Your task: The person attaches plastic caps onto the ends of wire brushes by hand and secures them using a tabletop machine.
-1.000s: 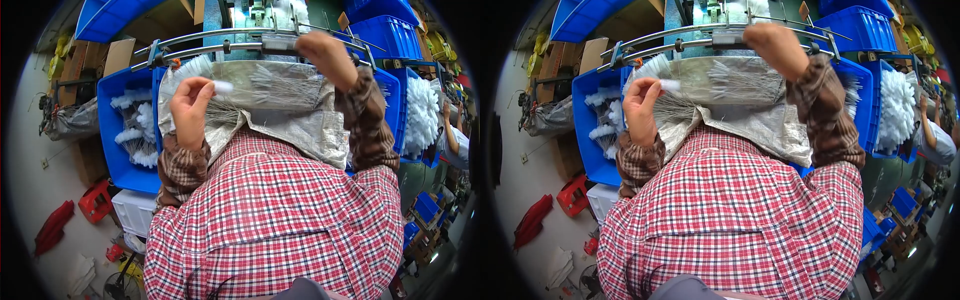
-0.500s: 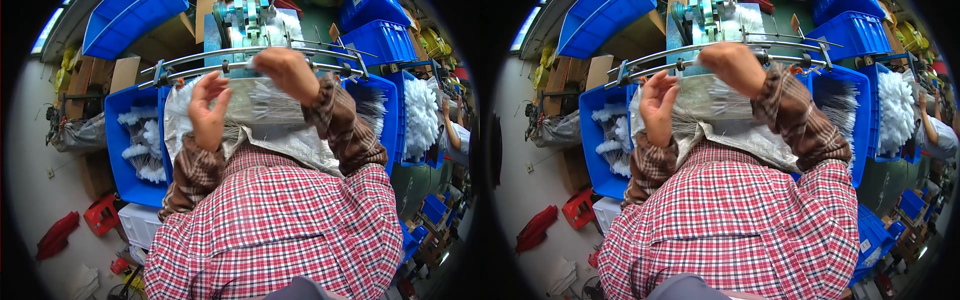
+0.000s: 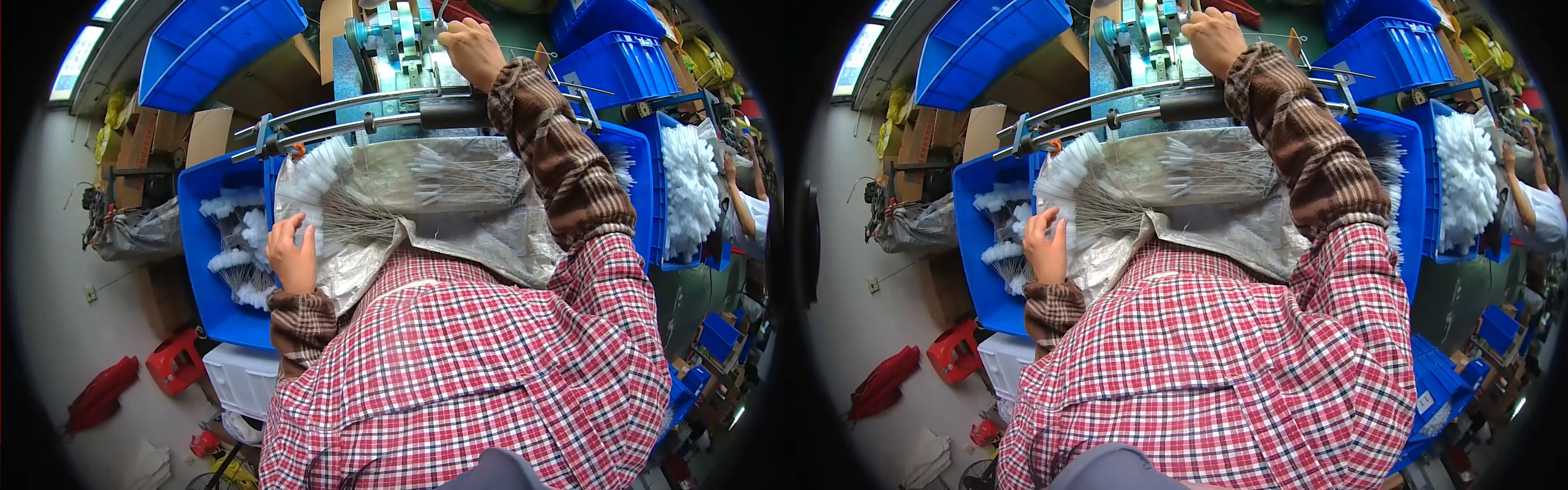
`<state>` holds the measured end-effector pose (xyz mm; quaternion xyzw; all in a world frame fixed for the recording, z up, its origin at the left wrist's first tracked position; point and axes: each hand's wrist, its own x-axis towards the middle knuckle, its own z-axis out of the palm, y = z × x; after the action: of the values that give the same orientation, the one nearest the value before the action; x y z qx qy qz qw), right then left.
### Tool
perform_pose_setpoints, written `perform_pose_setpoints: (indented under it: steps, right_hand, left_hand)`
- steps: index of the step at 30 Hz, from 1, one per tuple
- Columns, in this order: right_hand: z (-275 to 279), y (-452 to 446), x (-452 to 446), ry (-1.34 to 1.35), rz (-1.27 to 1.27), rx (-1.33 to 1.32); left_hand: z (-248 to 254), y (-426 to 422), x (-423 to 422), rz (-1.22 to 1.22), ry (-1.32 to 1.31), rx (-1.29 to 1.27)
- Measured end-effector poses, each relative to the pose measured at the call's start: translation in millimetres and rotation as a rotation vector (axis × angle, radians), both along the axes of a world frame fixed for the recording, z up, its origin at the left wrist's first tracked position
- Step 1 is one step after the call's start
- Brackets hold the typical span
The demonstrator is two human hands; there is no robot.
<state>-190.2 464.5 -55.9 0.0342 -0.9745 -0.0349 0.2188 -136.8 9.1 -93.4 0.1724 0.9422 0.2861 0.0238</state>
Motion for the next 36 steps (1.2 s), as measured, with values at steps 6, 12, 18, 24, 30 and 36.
perform_pose_setpoints:
  steps: [6,12,18,24,30,36]
  right_hand:
    - [-2.0,1.6,0.2,0.045,0.041,-0.034]
    - [-5.1,3.2,-2.9,0.046,0.081,-0.079]
    - [-10.2,8.7,-8.4,-0.025,0.054,-0.071]
    - [6.8,-0.6,23.7,-0.014,-0.129,-0.041]
    - [1.7,-3.9,38.9,-0.150,-0.219,-0.139]
    - [-1.6,-17.3,28.2,-0.142,-0.186,-0.180]
  left_hand:
    - [9.2,8.3,-1.1,0.106,0.043,0.097]
    - [-4.7,0.9,-4.1,0.017,0.048,0.013]
    - [-8.5,0.2,-7.4,0.078,0.098,0.039]
    - [-6.8,-6.2,-9.1,0.047,0.089,0.030]
    - [2.9,-5.6,-3.2,0.089,0.068,-0.050]
    - [8.8,-11.5,4.0,0.084,-0.021,-0.012]
